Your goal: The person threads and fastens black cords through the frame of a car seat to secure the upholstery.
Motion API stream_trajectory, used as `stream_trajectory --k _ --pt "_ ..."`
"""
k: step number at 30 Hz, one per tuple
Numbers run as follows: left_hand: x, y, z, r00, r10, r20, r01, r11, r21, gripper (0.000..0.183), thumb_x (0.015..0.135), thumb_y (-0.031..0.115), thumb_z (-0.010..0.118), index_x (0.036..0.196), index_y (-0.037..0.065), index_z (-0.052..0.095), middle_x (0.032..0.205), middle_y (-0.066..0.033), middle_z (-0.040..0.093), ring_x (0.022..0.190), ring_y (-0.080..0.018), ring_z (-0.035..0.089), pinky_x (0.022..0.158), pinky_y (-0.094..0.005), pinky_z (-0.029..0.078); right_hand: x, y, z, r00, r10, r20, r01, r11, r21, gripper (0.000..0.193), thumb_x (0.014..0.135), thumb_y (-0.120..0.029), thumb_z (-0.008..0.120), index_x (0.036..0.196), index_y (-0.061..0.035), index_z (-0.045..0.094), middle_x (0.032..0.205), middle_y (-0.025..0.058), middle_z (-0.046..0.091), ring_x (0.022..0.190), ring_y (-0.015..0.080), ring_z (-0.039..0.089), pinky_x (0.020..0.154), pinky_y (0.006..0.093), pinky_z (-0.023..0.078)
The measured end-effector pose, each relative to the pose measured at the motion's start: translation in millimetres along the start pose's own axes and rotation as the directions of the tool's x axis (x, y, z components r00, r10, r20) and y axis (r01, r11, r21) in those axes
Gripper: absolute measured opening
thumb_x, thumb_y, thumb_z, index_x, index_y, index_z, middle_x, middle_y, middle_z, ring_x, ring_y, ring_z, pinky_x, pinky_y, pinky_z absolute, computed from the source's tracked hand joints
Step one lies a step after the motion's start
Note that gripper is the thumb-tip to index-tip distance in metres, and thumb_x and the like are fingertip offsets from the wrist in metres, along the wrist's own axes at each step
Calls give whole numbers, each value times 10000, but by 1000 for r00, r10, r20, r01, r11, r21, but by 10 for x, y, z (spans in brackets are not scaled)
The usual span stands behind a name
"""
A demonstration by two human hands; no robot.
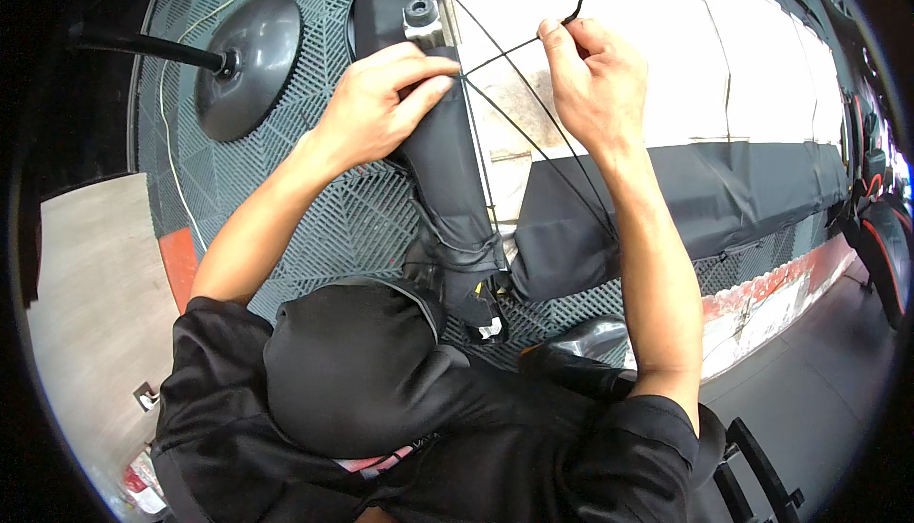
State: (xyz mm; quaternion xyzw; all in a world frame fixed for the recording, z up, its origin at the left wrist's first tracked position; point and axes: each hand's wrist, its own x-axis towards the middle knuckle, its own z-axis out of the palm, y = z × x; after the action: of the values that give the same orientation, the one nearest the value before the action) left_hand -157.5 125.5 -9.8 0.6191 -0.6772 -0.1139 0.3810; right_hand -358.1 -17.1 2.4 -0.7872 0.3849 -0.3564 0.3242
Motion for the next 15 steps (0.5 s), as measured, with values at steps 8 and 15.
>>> stream_trajectory --k 8,15 --pt "142 126 59 975 -204 87 205 979 -10 219 884 220 717 1019 50 749 873 -88 647 793 -234 633 727 -355 511 -15 -30 -18 998 -30 60 20 989 150 276 934 -257 698 844 3 707 628 41 587 601 110 512 577 298 422" --pt "39 288 380 873 -456 -172 437 889 -140 139 882 163 730 908 27 712 817 -24 604 675 -103 530 623 -265 446 414 108 260 936 157 315 -181 982 50 334 918 -386 689 1039 -83 761 775 44 721 728 139 669 716 324 519"
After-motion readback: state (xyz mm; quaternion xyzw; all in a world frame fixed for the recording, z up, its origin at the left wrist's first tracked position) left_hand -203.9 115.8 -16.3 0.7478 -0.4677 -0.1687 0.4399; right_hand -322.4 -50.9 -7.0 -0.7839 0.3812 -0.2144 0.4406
